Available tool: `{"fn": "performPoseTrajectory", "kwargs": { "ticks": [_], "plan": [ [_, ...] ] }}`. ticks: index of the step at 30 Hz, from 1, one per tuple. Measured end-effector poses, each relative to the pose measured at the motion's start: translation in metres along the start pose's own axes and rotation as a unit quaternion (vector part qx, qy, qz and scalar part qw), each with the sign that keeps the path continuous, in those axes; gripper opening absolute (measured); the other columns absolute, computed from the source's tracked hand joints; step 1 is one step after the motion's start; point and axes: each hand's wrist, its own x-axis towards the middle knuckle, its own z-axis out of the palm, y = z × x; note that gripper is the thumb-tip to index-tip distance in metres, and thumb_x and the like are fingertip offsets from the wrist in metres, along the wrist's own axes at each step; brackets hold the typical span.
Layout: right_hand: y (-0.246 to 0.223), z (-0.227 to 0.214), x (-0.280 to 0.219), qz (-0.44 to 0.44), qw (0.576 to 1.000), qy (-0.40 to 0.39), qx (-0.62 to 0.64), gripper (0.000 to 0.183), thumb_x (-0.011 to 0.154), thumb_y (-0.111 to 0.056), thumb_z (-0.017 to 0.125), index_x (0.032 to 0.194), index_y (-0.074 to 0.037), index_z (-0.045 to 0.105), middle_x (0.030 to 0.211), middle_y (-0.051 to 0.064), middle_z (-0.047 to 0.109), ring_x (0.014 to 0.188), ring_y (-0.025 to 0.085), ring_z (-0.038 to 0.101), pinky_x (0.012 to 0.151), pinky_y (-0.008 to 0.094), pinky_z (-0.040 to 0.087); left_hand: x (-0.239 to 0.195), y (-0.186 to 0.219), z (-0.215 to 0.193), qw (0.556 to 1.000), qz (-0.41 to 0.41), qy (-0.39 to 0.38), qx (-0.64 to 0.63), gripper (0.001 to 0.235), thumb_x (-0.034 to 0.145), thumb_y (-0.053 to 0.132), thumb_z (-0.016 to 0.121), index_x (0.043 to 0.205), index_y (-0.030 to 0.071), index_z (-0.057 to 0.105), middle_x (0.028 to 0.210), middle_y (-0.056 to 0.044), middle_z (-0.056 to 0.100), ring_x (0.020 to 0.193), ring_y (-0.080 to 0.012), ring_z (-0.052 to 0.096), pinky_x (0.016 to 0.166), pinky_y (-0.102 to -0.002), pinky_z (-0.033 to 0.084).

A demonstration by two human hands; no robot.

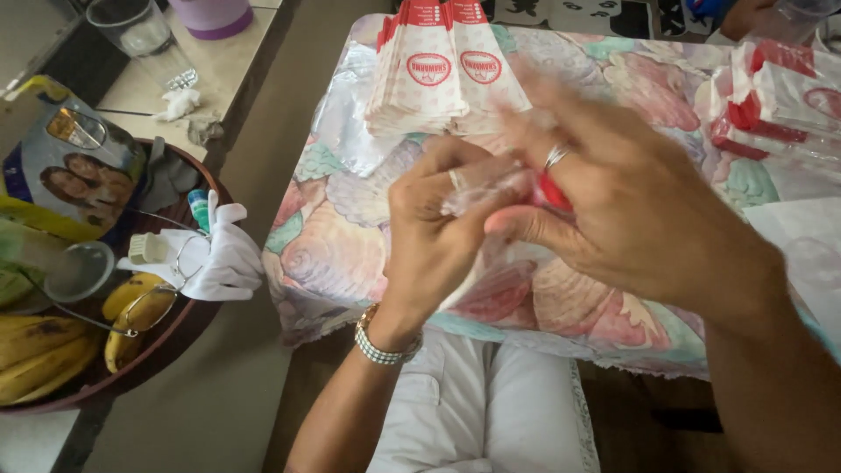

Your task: Flattening and stacking paper shawarma bags on a table.

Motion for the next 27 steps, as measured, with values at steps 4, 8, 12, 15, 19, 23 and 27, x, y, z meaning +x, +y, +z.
{"fn": "performPoseTrajectory", "kwargs": {
  "ticks": [4,8,12,15,19,23,27],
  "plan": [
    [0.005,0.008,-0.011,-0.029,0.992,0.101,0.074,0.057,0.097,-0.028,0.071,0.137,0.013,0.062,0.137,0.031,0.066,0.122,0.043,0.065,0.108,0.054,0.05,0.014,0.016,0.004,1.0,0.019,-0.022,-0.002,0.011,0.092,0.024,0.076,0.098,0.014,0.075,0.091,-0.006,0.073,0.08,-0.0142,0.068,0.074,-0.028,0.056],
    [0.008,0.005,-0.026,0.05,0.976,0.118,0.177,0.049,0.102,-0.013,0.061,0.145,0.011,0.052,0.137,0.027,0.066,0.126,0.038,0.063,0.11,0.046,0.046,0.039,0.04,0.009,0.993,-0.07,-0.06,0.069,0.009,0.081,0.022,0.082,0.085,0.014,0.079,0.071,-0.001,0.074,0.061,-0.0048,0.063,0.051,-0.022,0.045],
    [0.018,0.041,-0.045,0.235,0.875,0.078,0.417,0.024,0.107,-0.005,0.042,0.128,0.001,0.053,0.095,0.009,0.054,0.073,0.016,0.054,0.062,0.027,0.056,0.058,0.013,0.008,0.974,-0.004,-0.192,0.116,0.056,0.09,0.026,0.082,0.057,0.014,0.038,0.055,0.007,0.032,0.057,-0.0056,0.026,0.05,-0.03,0.019],
    [0.011,0.056,-0.047,0.231,0.871,0.156,0.404,0.043,0.11,-0.009,0.041,0.152,-0.009,0.034,0.113,0.009,0.056,0.091,0.014,0.05,0.082,0.027,0.042,0.07,-0.017,0.025,0.955,0.01,-0.22,0.2,0.062,0.086,0.027,0.087,0.055,0.013,0.035,0.054,0.004,0.031,0.058,-0.0088,0.027,0.049,-0.033,0.024],
    [0.026,0.094,-0.065,0.257,0.871,0.21,0.363,0.017,0.113,-0.014,0.046,0.118,-0.003,0.057,0.107,0.006,0.062,0.099,0.016,0.055,0.089,0.029,0.044,0.071,-0.034,0.058,0.93,0.081,-0.222,0.28,0.035,0.074,0.022,0.077,0.054,0.005,0.055,0.052,-0.013,0.059,0.048,-0.0311,0.051,0.052,-0.047,0.036],
    [0.051,0.142,-0.098,0.398,0.759,0.319,0.405,0.016,0.108,-0.003,0.051,0.097,-0.01,0.06,0.092,-0.002,0.057,0.09,0.009,0.053,0.081,0.024,0.044,0.059,0.006,0.026,0.943,0.067,-0.264,0.192,0.05,0.087,0.019,0.079,0.121,0.007,0.044,0.11,-0.009,0.054,0.106,-0.0352,0.064,0.088,-0.045,0.047],
    [0.066,0.183,-0.138,0.54,0.668,0.304,0.412,0.018,0.112,-0.015,0.047,0.095,-0.016,0.054,0.09,-0.006,0.055,0.07,0.007,0.053,0.06,0.02,0.043,0.027,0.002,-0.043,0.97,0.065,-0.135,0.191,0.081,0.088,0.034,0.086,0.147,0.001,0.041,0.15,-0.017,0.053,0.14,-0.0306,0.058,0.123,-0.043,0.05]
  ]
}}
